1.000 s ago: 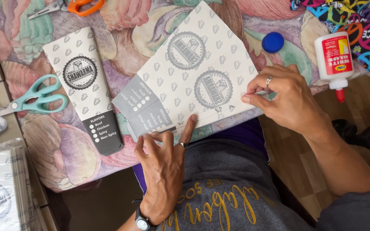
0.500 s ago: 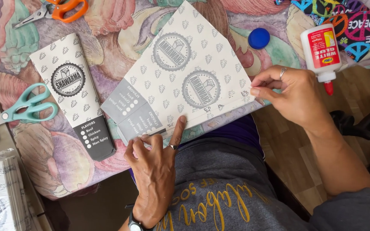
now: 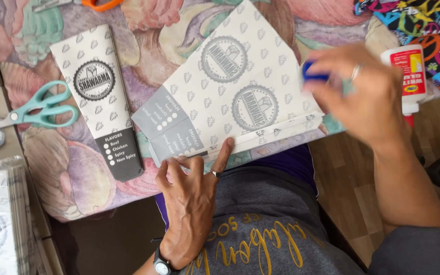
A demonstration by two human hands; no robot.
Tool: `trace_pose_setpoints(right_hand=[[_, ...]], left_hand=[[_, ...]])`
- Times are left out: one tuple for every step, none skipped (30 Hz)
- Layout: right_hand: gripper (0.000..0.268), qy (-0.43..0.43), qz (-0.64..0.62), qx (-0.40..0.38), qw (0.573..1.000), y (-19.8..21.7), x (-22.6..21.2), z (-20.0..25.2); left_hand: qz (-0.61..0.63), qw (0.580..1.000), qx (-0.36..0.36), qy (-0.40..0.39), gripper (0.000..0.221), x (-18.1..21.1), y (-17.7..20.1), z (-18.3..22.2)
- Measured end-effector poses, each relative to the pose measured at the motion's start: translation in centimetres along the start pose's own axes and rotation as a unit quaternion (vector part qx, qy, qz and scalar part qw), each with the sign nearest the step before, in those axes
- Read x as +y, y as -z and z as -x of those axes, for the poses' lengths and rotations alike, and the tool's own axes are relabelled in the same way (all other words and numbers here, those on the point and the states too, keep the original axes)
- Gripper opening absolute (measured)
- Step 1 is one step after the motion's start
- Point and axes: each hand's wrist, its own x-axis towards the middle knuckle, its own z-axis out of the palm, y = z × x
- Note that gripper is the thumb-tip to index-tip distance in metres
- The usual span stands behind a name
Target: Sorting and folding printed paper shawarma wraps on a table
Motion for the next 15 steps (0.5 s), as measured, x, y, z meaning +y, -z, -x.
trace_pose_setpoints(right_hand=[[0.019, 0.051, -0.083, -0.043, 0.994, 0.2, -2.2, -0.2], [0.026, 0.102, -0.167, -0.084, 0.977, 0.4, -4.4, -0.4], [0.026, 0.100, -0.166, -0.088, 0.977, -0.6, -5.3, -0.2], [0.023, 0.141, -0.205, -0.103, 0.963, -1.5, -6.3, 0.1], [0.020, 0.184, -0.244, -0.117, 0.945, -2.6, -7.2, 0.2], [0.020, 0.183, -0.245, -0.119, 0.945, -3.2, -6.3, 1.0], [0.025, 0.169, -0.215, -0.111, 0.955, -3.8, -5.5, 1.9], [0.030, 0.155, -0.186, -0.104, 0.965, -4.4, -4.7, 2.8], [0.030, 0.154, -0.187, -0.109, 0.964, -3.1, -3.7, 3.2], [0.031, 0.126, -0.152, -0.113, 0.974, -1.8, -2.7, 3.6], [0.032, 0.101, -0.111, -0.113, 0.982, -0.5, -1.7, 3.7], [0.032, 0.103, -0.107, -0.115, 0.982, 0.3, -1.4, 3.9], [0.032, 0.088, -0.096, -0.106, 0.986, 1.0, -1.2, 4.2], [0.032, 0.072, -0.085, -0.098, 0.989, 1.7, -1.0, 4.3], [0.032, 0.075, -0.084, -0.096, 0.989, 0.8, -2.1, 3.9]], left_hand=[[-0.005, 1.000, -0.003, -0.005, 0.097, 0.0, -0.1, 0.1], [-0.010, 1.000, -0.006, -0.010, 0.103, 0.1, -0.2, 0.1], [-0.006, 1.000, -0.008, -0.010, 0.103, 0.1, -0.2, 0.1], [-0.010, 1.000, -0.012, -0.013, 0.099, 0.1, -0.1, 0.1], [-0.016, 1.000, -0.016, -0.014, 0.094, 0.0, -0.1, 0.1], [-0.014, 1.000, -0.017, -0.013, 0.094, -0.2, 0.0, 0.0], [-0.019, 0.999, -0.019, -0.018, 0.097, -0.2, 0.1, 0.0], [-0.023, 0.999, -0.021, -0.023, 0.100, -0.3, 0.1, 0.1], [-0.019, 0.999, -0.025, -0.021, 0.100, -0.3, 0.2, 0.1], [-0.016, 0.999, -0.027, -0.025, 0.102, -0.4, 0.3, 0.2], [-0.014, 0.999, -0.023, -0.028, 0.104, -0.4, 0.3, 0.0], [-0.012, 0.999, -0.020, -0.026, 0.104, -0.4, 0.2, 0.0], [-0.019, 0.999, -0.027, -0.024, 0.106, -0.3, 0.2, 0.1], [-0.026, 0.999, -0.034, -0.023, 0.108, -0.3, 0.3, 0.1], [-0.027, 0.999, -0.031, -0.020, 0.108, -0.3, 0.3, 0.1]])
